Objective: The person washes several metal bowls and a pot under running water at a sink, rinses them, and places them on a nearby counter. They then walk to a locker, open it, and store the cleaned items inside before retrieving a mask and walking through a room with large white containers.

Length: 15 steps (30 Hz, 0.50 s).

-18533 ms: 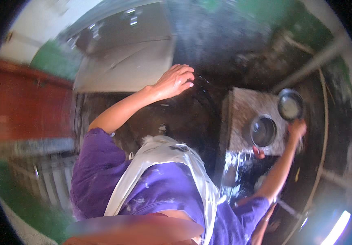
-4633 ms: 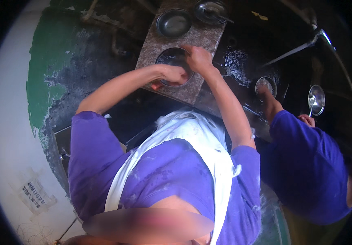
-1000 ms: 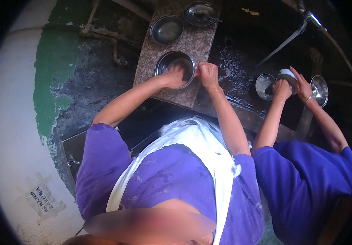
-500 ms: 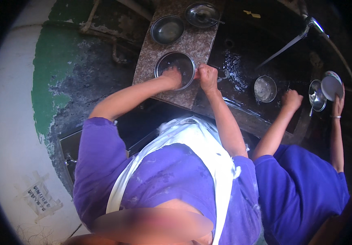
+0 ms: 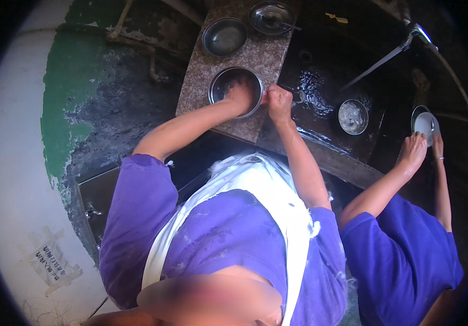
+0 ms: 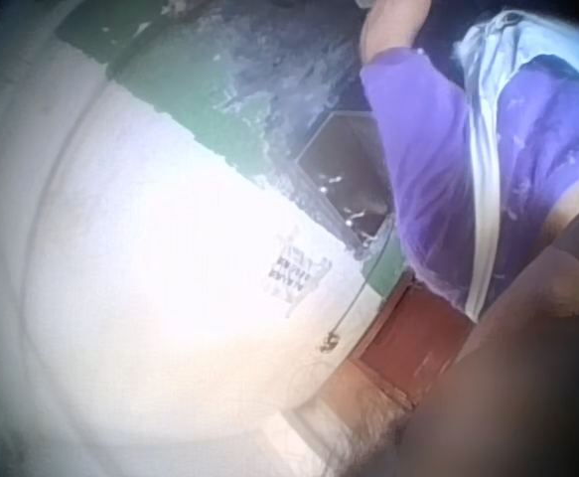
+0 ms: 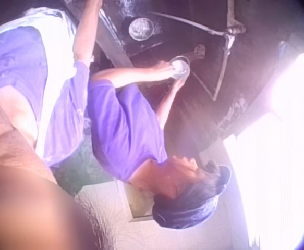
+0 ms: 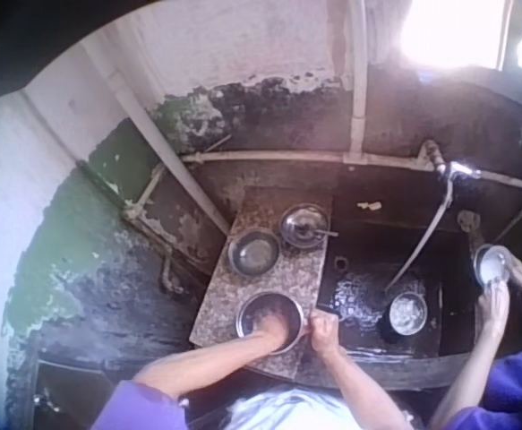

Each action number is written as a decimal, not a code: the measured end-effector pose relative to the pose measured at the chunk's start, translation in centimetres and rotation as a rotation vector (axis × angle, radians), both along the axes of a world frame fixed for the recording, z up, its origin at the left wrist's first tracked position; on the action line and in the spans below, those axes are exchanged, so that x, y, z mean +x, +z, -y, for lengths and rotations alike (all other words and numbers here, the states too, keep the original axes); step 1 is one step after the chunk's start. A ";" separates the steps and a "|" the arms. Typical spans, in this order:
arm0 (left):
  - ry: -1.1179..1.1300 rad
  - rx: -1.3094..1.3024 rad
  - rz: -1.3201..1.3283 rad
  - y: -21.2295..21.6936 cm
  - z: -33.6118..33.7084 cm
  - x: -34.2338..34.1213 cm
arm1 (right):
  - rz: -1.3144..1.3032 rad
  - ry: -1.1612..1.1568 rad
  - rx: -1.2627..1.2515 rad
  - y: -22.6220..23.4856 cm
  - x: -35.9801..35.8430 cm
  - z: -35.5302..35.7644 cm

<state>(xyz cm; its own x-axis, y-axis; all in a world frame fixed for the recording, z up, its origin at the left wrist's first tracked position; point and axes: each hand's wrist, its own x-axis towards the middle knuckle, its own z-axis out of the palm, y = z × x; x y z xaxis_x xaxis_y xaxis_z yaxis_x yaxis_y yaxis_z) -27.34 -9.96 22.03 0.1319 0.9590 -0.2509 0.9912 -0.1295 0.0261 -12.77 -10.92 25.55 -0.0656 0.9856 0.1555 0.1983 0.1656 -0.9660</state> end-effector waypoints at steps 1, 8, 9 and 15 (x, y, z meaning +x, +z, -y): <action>-0.023 0.062 -0.033 -0.4 0.0 0.3 | -0.029 0.022 -0.043 0.1 0.0 0.2; -0.046 -0.347 0.714 -0.6 -1.2 0.6 | -0.033 -0.081 -0.038 -1.1 -0.1 0.6; -0.099 -0.395 0.761 -0.1 -1.2 0.2 | 0.014 -0.088 0.003 -1.4 -0.2 0.6; -0.005 -0.658 -0.029 2.8 -0.4 -1.2 | -0.101 -0.039 -0.145 -1.0 0.1 1.2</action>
